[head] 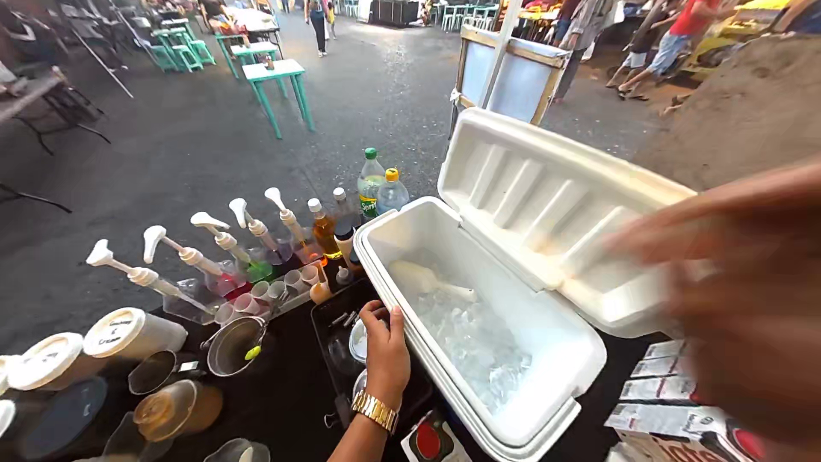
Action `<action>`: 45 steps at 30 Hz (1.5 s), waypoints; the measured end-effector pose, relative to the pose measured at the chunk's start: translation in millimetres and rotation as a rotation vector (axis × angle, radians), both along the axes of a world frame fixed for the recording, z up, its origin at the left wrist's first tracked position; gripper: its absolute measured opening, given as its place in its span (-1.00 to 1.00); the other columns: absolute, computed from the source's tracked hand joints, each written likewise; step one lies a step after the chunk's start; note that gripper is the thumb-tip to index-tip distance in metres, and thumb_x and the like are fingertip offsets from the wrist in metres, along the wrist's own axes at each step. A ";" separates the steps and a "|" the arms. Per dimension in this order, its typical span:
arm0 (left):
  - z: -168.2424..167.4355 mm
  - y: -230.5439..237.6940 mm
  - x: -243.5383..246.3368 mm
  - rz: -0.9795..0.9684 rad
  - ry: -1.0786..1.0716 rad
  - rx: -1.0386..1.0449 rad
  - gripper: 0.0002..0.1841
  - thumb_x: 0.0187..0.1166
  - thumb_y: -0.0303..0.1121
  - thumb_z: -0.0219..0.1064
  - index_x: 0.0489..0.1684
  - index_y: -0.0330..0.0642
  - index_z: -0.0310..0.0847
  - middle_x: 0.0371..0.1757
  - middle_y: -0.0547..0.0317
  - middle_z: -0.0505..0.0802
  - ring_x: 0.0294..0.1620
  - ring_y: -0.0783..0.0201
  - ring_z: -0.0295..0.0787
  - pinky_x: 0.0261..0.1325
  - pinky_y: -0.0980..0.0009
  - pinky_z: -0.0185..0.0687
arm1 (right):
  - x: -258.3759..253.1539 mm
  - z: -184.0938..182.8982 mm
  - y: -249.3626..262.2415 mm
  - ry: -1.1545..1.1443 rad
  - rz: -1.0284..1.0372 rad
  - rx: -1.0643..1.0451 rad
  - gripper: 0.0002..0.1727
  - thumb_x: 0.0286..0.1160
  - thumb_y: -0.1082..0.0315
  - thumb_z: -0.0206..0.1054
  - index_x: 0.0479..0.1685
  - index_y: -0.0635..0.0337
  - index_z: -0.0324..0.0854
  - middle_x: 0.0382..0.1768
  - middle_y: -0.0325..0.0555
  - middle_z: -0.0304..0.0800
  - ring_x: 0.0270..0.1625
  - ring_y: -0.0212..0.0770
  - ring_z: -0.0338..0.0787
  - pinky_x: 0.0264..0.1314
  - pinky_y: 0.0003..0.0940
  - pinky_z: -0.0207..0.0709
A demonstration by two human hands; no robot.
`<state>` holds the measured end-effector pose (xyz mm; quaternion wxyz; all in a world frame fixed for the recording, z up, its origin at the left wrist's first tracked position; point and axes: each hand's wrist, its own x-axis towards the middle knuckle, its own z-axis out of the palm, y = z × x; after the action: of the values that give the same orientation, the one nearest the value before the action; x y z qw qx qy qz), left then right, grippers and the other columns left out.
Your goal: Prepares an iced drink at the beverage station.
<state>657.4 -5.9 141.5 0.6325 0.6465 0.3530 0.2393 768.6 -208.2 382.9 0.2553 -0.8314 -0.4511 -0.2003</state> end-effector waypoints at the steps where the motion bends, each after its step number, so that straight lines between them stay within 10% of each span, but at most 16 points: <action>1: 1.6 1.0 -0.4 -0.005 0.003 0.010 -0.42 0.74 -0.20 0.13 0.63 -0.37 0.12 0.24 -0.21 0.69 0.17 0.08 0.75 0.16 0.10 0.73 | 0.0 -34.2 25.2 0.072 0.056 -0.100 -0.56 0.53 0.08 0.34 0.27 0.15 0.59 -0.07 -0.11 0.83 -0.09 -0.22 0.86 -0.07 -0.23 0.80; 6: -0.4 -1.2 -3.1 -0.002 0.007 0.061 -0.44 0.74 -0.21 0.11 0.61 -0.37 0.13 0.20 -0.14 0.69 0.10 0.16 0.77 0.09 0.19 0.77 | 88.3 -202.6 116.8 0.549 -0.064 -0.913 -0.54 0.56 0.40 0.32 0.44 0.29 0.53 0.10 0.33 0.78 0.17 0.39 0.79 0.13 0.45 0.59; 10: 0.7 -4.1 -4.1 0.021 0.016 0.070 -0.44 0.76 -0.19 0.06 0.60 -0.38 0.12 0.17 -0.11 0.70 0.05 0.25 0.78 0.04 0.29 0.78 | 82.8 -213.2 146.6 0.542 -0.076 -1.085 -0.57 0.65 0.57 0.15 0.49 0.45 0.44 0.24 0.45 0.70 0.30 0.48 0.71 0.22 0.44 0.55; 14: 0.8 -3.3 -5.3 0.023 0.020 0.067 -0.44 0.77 -0.16 0.05 0.60 -0.37 0.13 0.19 -0.11 0.70 0.04 0.26 0.80 -0.01 0.30 0.81 | 79.0 -181.6 156.4 0.471 -0.124 -1.023 -0.33 0.73 0.50 0.07 0.82 0.38 -0.01 0.15 0.45 0.72 0.20 0.45 0.78 0.13 0.34 0.64; 18: -1.2 -1.7 -5.4 0.013 -0.003 0.095 -0.42 0.75 -0.15 0.05 0.59 -0.40 0.14 0.18 -0.08 0.69 0.09 0.31 0.77 0.10 0.36 0.77 | 90.4 -119.0 139.2 0.578 -0.001 -1.036 -0.47 0.89 0.07 -0.01 0.44 0.40 0.43 0.10 0.34 0.75 0.21 0.32 0.79 0.18 0.31 0.61; 25: -0.4 -1.5 -6.7 -0.008 0.027 0.120 -0.41 0.74 -0.12 0.06 0.60 -0.38 0.15 0.19 -0.03 0.70 0.10 0.31 0.77 0.10 0.33 0.78 | 84.4 -103.7 146.8 0.463 -0.194 -1.167 -0.75 0.67 0.51 0.14 0.11 0.33 0.70 0.11 0.28 0.78 0.18 0.31 0.80 0.05 0.28 0.64; 38: -4.1 -0.8 -6.0 -0.030 0.050 0.125 -0.42 0.76 -0.04 0.07 0.60 -0.28 0.22 0.25 -0.01 0.71 0.20 0.25 0.75 0.22 0.22 0.76 | 111.5 -235.2 153.9 0.657 -0.220 -0.903 -0.74 0.58 0.45 0.26 0.10 0.41 0.70 0.14 0.35 0.78 0.24 0.35 0.78 0.20 0.38 0.62; 45: -4.4 1.1 -7.3 -0.045 0.068 0.129 -0.42 0.78 -0.03 0.04 0.61 -0.26 0.22 0.25 -0.02 0.72 0.17 0.22 0.77 0.19 0.18 0.77 | 109.8 -263.9 136.3 0.930 -0.296 -0.639 -0.51 0.87 0.17 -0.12 0.16 0.41 0.62 0.12 0.33 0.77 0.28 0.23 0.78 0.32 0.21 0.57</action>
<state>650.1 -4.8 137.1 0.5824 0.7014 0.3436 0.2254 878.4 -71.9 119.0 0.1322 -0.9219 -0.2088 0.2983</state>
